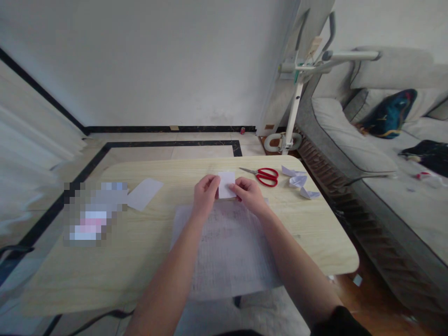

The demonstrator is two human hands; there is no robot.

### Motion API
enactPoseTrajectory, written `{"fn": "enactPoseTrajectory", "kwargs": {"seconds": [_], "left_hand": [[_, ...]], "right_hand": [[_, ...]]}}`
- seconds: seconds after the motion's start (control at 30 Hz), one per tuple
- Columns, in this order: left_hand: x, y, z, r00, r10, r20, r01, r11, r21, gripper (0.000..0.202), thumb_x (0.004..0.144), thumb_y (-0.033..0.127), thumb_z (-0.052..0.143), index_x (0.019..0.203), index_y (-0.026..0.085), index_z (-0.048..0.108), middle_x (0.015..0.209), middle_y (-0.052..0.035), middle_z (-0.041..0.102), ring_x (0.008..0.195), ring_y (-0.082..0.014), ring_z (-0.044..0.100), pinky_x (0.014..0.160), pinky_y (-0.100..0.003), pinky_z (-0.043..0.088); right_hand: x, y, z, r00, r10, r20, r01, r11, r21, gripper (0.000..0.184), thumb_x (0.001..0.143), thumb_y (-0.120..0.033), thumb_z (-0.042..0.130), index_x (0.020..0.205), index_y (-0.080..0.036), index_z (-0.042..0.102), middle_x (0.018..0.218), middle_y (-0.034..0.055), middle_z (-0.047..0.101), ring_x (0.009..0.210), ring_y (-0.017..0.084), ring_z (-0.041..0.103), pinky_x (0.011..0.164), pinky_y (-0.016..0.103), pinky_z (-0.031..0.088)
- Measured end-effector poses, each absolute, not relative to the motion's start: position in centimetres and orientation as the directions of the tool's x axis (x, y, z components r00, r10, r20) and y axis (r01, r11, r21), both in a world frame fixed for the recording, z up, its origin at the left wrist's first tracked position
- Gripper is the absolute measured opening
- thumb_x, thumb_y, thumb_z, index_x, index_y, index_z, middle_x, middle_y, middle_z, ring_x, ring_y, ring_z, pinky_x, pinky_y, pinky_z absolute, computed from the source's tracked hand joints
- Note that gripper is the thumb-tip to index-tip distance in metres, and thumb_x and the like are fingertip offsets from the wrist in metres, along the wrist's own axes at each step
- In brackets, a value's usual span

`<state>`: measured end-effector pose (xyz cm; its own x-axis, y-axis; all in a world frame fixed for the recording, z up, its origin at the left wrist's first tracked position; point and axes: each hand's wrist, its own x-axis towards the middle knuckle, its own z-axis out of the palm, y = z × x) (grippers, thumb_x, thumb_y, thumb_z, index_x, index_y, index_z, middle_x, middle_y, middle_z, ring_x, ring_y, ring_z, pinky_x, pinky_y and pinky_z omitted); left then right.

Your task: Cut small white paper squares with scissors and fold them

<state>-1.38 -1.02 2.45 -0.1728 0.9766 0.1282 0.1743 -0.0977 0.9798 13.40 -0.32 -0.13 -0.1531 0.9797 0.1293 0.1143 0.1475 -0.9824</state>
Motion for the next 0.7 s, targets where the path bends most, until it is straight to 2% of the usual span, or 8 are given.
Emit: {"fn": "enactPoseTrajectory", "kwargs": {"seconds": [0.17,0.33,0.47,0.57,0.7], "left_hand": [[-1.11,-1.14,2.11,0.004,0.999,0.054,0.129,-0.055,0.990,0.025,0.077,0.041,0.058,0.071,0.017,0.062,0.059,0.0008,0.058,0.054,-0.0123,0.055,0.048,-0.022,0.045],[-0.92,-0.83,1.72,-0.115,0.993,-0.001,0.086,0.011,0.996,0.023,0.076,0.040,0.060,0.073,0.016,0.061,0.059,0.0009,0.061,0.046,-0.0104,0.055,0.044,-0.020,0.043],[-0.98,-0.88,1.81,-0.148,0.989,-0.015,0.076,0.026,0.997,0.026,0.078,0.043,0.058,0.081,0.017,0.059,0.047,0.0045,0.054,0.037,-0.0096,0.049,0.038,-0.019,0.039],[-0.97,-1.22,2.03,-0.041,0.999,0.002,0.086,0.001,0.996,0.026,0.080,0.042,0.057,0.077,0.017,0.058,0.046,0.0034,0.055,0.038,-0.0102,0.051,0.040,-0.020,0.040],[-0.80,-1.62,2.05,0.165,0.986,-0.036,0.142,0.013,0.990,0.030,0.079,0.039,0.057,0.061,0.016,0.059,0.048,-0.0009,0.058,0.041,-0.0112,0.052,0.044,-0.022,0.041]], "right_hand": [[13.52,-0.08,-0.17,-0.052,0.992,0.117,0.010,0.117,-0.993,0.036,0.077,-0.051,0.061,0.064,-0.019,0.051,0.049,-0.0048,0.045,0.043,0.009,0.040,0.042,0.022,0.029],[13.34,-0.13,0.03,-0.038,0.993,0.108,-0.069,0.105,-0.992,0.030,0.076,-0.048,0.064,0.072,-0.019,0.058,0.051,-0.0042,0.050,0.043,0.008,0.041,0.042,0.022,0.030],[13.17,-0.10,-0.18,-0.068,0.991,0.113,-0.081,0.108,-0.991,0.028,0.075,-0.046,0.064,0.075,-0.018,0.058,0.059,-0.0009,0.059,0.045,0.008,0.044,0.042,0.021,0.033],[13.11,-0.07,-0.07,-0.003,0.993,0.118,-0.089,0.117,-0.989,0.028,0.078,-0.046,0.061,0.075,-0.018,0.057,0.058,-0.0016,0.057,0.045,0.008,0.044,0.042,0.021,0.034],[13.12,-0.08,0.30,0.058,0.989,0.139,-0.061,0.142,-0.988,0.028,0.080,-0.045,0.059,0.072,-0.018,0.055,0.050,-0.0054,0.046,0.043,0.008,0.039,0.042,0.021,0.030]]}}
